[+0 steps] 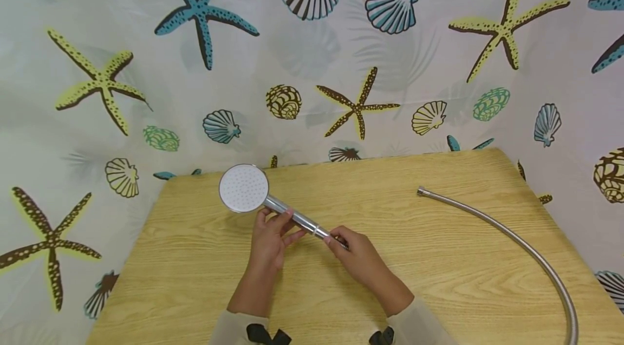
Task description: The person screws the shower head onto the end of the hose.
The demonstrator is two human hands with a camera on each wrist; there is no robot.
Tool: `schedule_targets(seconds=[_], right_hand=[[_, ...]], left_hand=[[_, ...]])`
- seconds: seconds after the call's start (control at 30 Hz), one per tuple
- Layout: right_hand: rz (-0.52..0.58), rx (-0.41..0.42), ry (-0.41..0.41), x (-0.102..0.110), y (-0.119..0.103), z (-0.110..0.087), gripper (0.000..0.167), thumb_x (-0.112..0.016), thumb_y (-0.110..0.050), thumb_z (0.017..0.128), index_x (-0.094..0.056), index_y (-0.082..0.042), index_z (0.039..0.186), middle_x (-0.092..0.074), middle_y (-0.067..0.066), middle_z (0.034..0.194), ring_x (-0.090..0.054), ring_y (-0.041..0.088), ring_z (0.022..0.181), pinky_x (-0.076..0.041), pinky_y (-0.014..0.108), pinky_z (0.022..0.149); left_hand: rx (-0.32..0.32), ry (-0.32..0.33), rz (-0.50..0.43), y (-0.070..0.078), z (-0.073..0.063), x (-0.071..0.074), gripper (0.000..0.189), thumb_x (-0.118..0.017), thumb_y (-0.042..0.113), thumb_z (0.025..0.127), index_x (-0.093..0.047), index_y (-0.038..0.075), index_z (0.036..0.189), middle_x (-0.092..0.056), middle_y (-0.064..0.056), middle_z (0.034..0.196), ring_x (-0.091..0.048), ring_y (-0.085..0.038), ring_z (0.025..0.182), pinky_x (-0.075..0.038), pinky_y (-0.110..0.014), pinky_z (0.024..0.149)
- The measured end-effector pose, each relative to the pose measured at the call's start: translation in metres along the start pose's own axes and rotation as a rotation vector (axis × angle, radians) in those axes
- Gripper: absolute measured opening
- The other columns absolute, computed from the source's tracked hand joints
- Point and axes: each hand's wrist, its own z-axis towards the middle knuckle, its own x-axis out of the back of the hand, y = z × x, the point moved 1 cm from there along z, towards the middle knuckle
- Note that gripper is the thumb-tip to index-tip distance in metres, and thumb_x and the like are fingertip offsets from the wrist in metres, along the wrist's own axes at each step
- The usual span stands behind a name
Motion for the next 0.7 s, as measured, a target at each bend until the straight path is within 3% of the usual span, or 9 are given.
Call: schedule_targets(seconds=[0.27,0.5,0.7], right_hand=[[0.014,0.001,0.025,0.0,0.0002,0.0012,0.028,-0.071,-0.033,0.095,-0.059,-0.02,0.117,-0.054,-0.002,0.077,-0.044,0.007,0.06,-0.041,0.018,0.05],[-0.001,-0.006,0.03,-0.0006,0.0003,0.0017,0.02,-0.066,-0.036,0.099,-0.063,-0.023,0.113,-0.054,-0.003,0.077,-0.043,0.005,0.059,-0.039,0.017,0.048],[-0.022,-0.025,0.015,-0.0007,0.0008,0.0017,0.028,-0.057,-0.041,0.103,-0.066,-0.018,0.115,-0.053,-0.004,0.076,-0.042,0.006,0.059,-0.038,0.019,0.048]], left_hand=[[0.006,-0.007,0.009,-0.0009,0.0017,0.0002,0.043,-0.069,0.009,0.096,-0.043,0.01,0.13,-0.06,-0.007,0.104,-0.072,-0.02,0.094,-0.066,-0.044,0.079],[0.009,-0.008,0.012,-0.0011,0.0019,0.0008,0.046,-0.071,0.01,0.095,-0.043,0.01,0.131,-0.06,-0.007,0.103,-0.072,-0.02,0.093,-0.066,-0.045,0.08],[0.014,0.003,0.011,-0.0006,0.0019,0.0006,0.046,-0.071,0.01,0.095,-0.043,0.01,0.131,-0.06,-0.006,0.103,-0.071,-0.02,0.093,-0.066,-0.044,0.079]])
